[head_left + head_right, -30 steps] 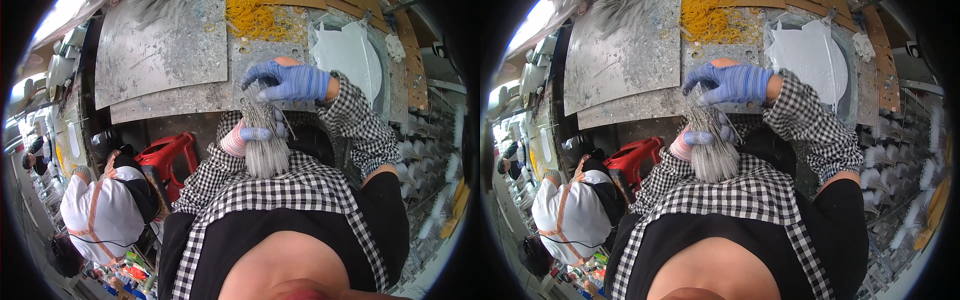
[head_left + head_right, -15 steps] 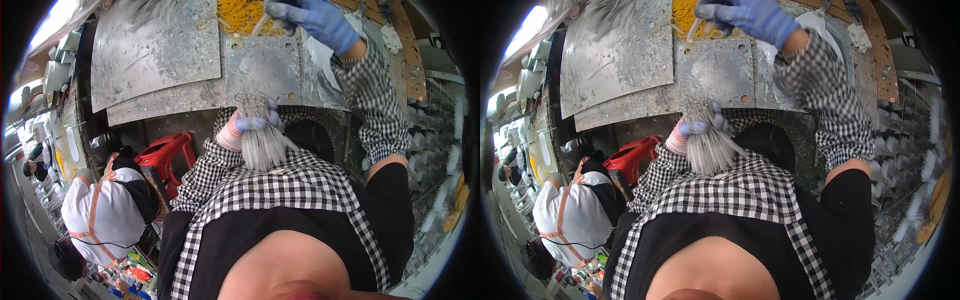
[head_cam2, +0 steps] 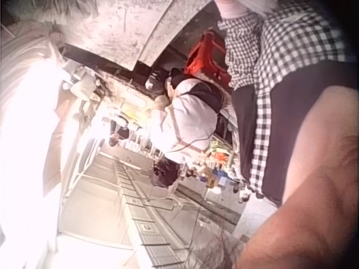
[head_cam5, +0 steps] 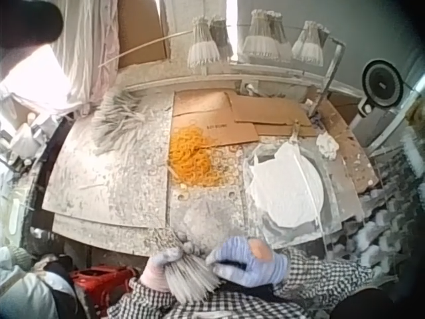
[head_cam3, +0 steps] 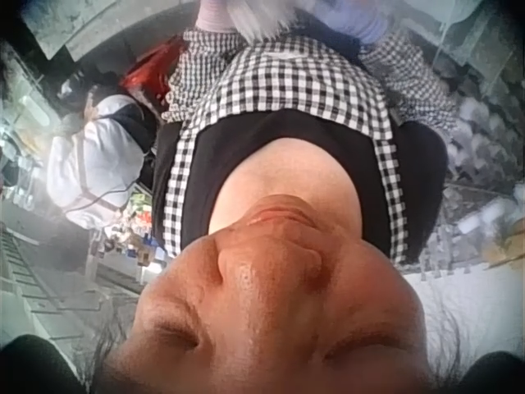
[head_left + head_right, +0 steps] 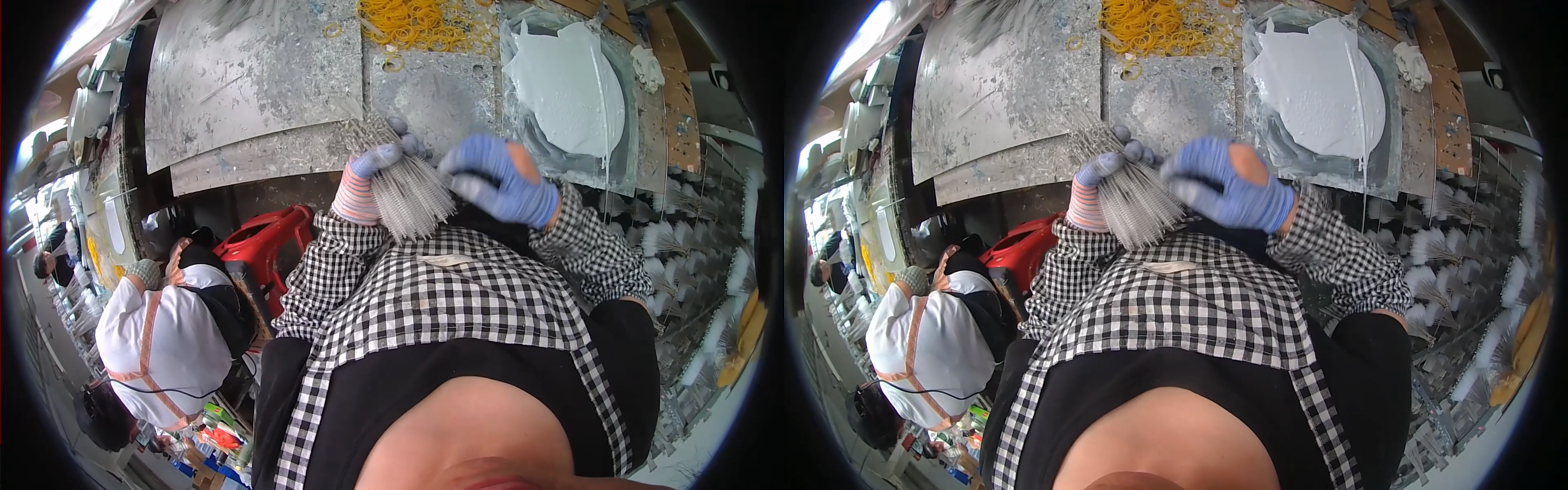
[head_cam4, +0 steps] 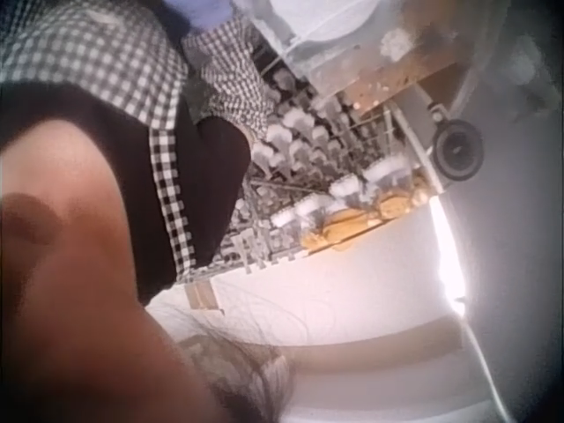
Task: Bundling silver fiber strands and securing them with yellow rubber bands to prepare duster-like products.
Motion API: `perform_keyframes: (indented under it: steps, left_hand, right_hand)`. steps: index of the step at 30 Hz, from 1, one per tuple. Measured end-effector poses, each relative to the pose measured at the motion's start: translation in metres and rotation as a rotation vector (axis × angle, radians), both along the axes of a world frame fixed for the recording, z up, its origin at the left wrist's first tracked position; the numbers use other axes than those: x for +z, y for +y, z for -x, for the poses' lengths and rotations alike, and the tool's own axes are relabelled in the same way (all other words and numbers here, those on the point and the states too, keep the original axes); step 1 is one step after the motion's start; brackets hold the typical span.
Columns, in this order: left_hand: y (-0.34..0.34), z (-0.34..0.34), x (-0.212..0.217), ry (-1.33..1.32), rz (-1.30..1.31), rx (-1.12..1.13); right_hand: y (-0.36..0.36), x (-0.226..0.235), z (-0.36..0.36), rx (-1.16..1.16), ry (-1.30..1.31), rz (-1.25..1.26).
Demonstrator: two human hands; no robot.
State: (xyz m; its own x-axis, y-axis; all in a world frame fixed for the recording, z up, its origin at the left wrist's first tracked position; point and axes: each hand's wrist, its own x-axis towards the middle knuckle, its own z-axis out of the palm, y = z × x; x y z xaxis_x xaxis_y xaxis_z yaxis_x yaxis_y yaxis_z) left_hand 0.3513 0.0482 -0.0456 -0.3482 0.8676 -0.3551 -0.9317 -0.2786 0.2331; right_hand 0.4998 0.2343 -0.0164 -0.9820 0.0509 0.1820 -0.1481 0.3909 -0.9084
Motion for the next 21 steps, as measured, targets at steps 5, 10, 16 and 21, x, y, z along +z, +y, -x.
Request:
perform_keyframes:
  steps: [5, 10, 16, 21]
  left_hand:
    - [0.007, -0.021, 0.006, 0.464, 0.098, -0.453]
    - [0.0, -0.018, 0.007, 0.594, 0.069, -0.518]
    - [-0.014, -0.023, -0.001, 0.562, 0.154, -0.587]
    - [-0.017, -0.02, -0.012, 0.981, 0.191, -0.689]
  right_hand:
    - [-0.004, 0.012, 0.079, -0.266, 0.268, -0.221]
    - [-0.013, -0.001, 0.102, 0.21, -0.064, -0.144]
    - [-0.026, -0.028, 0.067, 0.329, 0.157, -0.516]
    - [-0.031, -0.002, 0.054, 0.305, -0.107, 0.0]
